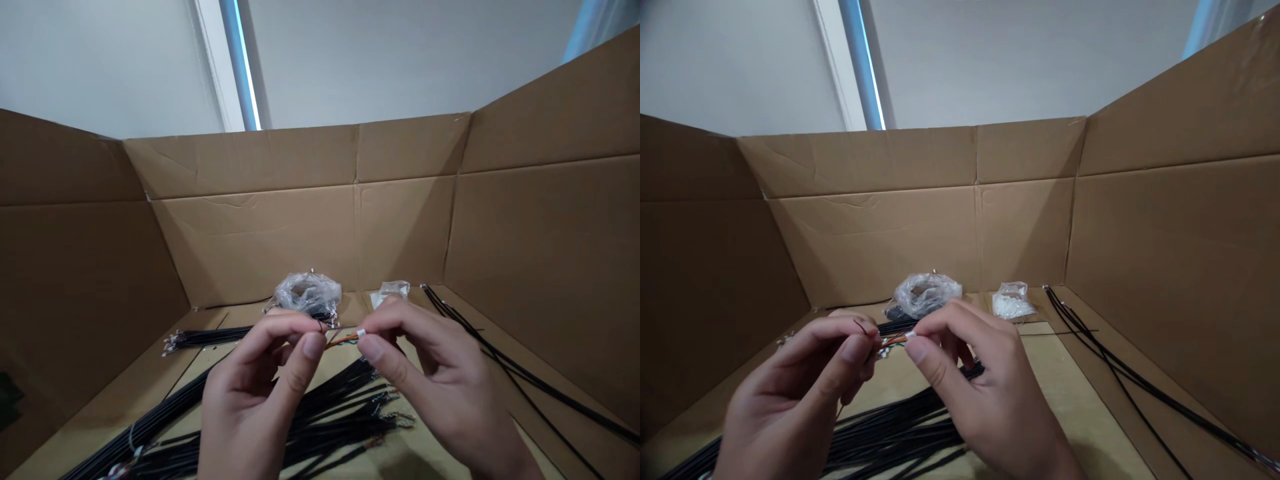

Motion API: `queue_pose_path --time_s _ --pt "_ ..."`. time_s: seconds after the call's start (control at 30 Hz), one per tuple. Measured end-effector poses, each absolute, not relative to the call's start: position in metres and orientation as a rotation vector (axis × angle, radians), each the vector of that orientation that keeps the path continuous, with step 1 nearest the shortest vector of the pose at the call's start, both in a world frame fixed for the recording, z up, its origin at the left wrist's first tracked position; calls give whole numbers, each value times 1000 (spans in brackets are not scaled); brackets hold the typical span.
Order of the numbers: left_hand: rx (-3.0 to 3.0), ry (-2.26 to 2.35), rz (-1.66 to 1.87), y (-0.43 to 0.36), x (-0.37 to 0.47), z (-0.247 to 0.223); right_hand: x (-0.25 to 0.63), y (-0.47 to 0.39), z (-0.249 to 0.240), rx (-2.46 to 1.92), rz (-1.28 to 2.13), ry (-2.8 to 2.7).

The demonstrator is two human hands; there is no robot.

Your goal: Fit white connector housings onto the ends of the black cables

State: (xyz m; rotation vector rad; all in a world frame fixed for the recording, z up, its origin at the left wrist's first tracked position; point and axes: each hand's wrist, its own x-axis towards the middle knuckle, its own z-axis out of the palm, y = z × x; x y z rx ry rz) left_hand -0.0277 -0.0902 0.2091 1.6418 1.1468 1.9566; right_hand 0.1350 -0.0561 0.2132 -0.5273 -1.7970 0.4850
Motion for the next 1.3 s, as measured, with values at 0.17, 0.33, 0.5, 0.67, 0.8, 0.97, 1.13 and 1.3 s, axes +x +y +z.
queue_pose_path --time_s 0.17,0.33,0.5,0.67,0.8,0.97,1.13,1.3 --pt "1782 1094 1866 -91 -28 210 136 -61 215 -601 848 -1736" --pt "1961 1195 1882 -96 -29 208 138 -61 214 -585 1196 -1667" --pt "2163 1376 2000 -101 -31 206 139 -60 215 -506 1448 -1615" --pt "2254 1436 2090 -99 -28 200 137 -57 212 -424 1561 -1558" --pt "2205 1461 2151 -98 -27 196 136 -56 211 -378 1550 -1564" --pt "2402 1481 2044 -101 -37 206 134 -60 213 -479 1359 -1669" --pt "2478 1532 1985 -103 -42 211 131 -69 209 -584 784 -1663" --pt "2486 1531 1974 -104 -43 208 130 -71 209 -413 453 -1724"
